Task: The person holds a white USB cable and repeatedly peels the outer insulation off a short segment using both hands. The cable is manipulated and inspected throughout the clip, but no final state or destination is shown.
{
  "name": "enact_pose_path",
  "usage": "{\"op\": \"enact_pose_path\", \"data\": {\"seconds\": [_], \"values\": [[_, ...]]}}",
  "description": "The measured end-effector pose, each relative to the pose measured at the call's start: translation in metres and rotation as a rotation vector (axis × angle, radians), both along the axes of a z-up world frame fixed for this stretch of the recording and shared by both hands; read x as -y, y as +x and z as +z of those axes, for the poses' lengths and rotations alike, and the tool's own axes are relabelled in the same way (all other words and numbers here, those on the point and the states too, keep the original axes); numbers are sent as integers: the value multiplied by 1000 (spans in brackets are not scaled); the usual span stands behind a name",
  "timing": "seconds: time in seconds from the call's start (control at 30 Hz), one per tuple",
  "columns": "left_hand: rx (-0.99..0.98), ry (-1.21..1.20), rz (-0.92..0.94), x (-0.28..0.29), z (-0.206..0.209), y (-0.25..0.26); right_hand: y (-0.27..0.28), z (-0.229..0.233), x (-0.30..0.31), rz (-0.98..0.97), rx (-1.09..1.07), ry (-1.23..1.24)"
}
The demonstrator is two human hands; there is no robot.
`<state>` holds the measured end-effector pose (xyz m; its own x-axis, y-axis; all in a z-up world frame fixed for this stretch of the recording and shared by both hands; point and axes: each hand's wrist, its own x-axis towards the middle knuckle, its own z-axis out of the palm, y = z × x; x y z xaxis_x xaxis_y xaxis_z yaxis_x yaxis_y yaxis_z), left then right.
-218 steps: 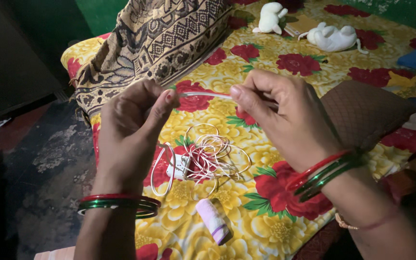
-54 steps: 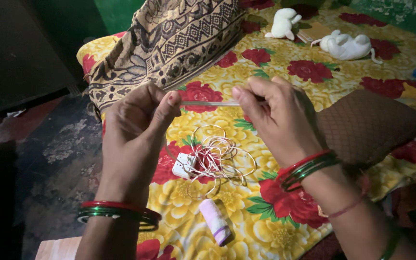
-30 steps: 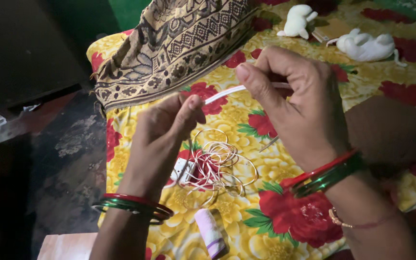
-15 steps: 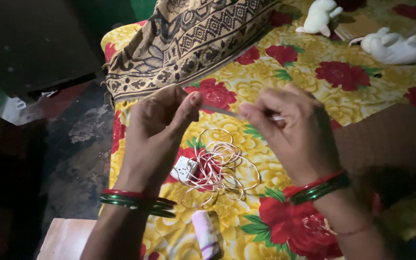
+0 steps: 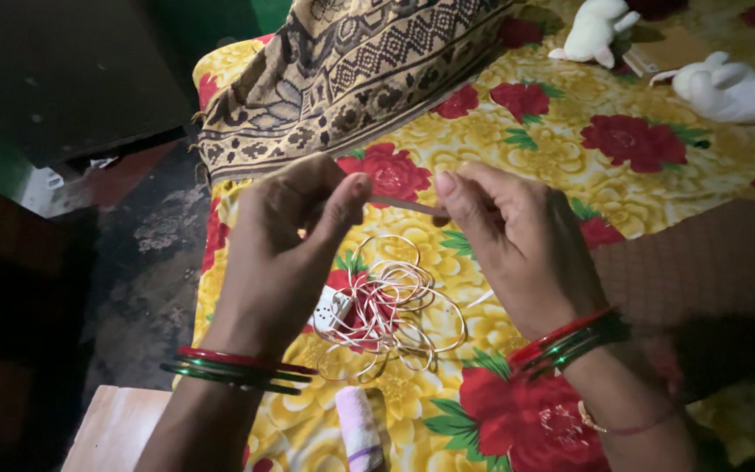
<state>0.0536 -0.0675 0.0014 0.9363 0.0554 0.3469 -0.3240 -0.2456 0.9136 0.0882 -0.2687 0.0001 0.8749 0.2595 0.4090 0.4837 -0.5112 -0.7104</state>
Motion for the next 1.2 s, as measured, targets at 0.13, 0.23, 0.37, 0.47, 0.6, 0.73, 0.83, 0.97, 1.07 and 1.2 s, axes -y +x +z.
{"op": "enact_pose_path", "data": {"seconds": [0.13,0.23,0.37,0.47,0.6,0.73,0.83,0.97,1.07,1.2], "values": [[-26,-18,-9,12,-4,3,6,-8,1,112,64,115],[-75,-73,-13,15,-6,6,14,-12,5,155,22,249],[-156,-119,-40,15,-17,10,20,-10,11,228,22,338],[-134,-127,-100,16,-30,15,26,-7,13,254,52,346],[-95,-177,-135,16,-38,17,29,-7,16,249,31,365],[-133,-274,-13,19,-32,19,29,-11,20,105,155,111],[-110,-305,7,22,-25,18,33,-17,22,100,361,-29],[-107,-188,55,25,-17,18,34,-18,24,86,316,-43],[-84,-215,15,27,-12,20,35,-13,25,73,75,104],[-38,-108,28,26,-7,21,40,-14,29,21,80,48]]}}
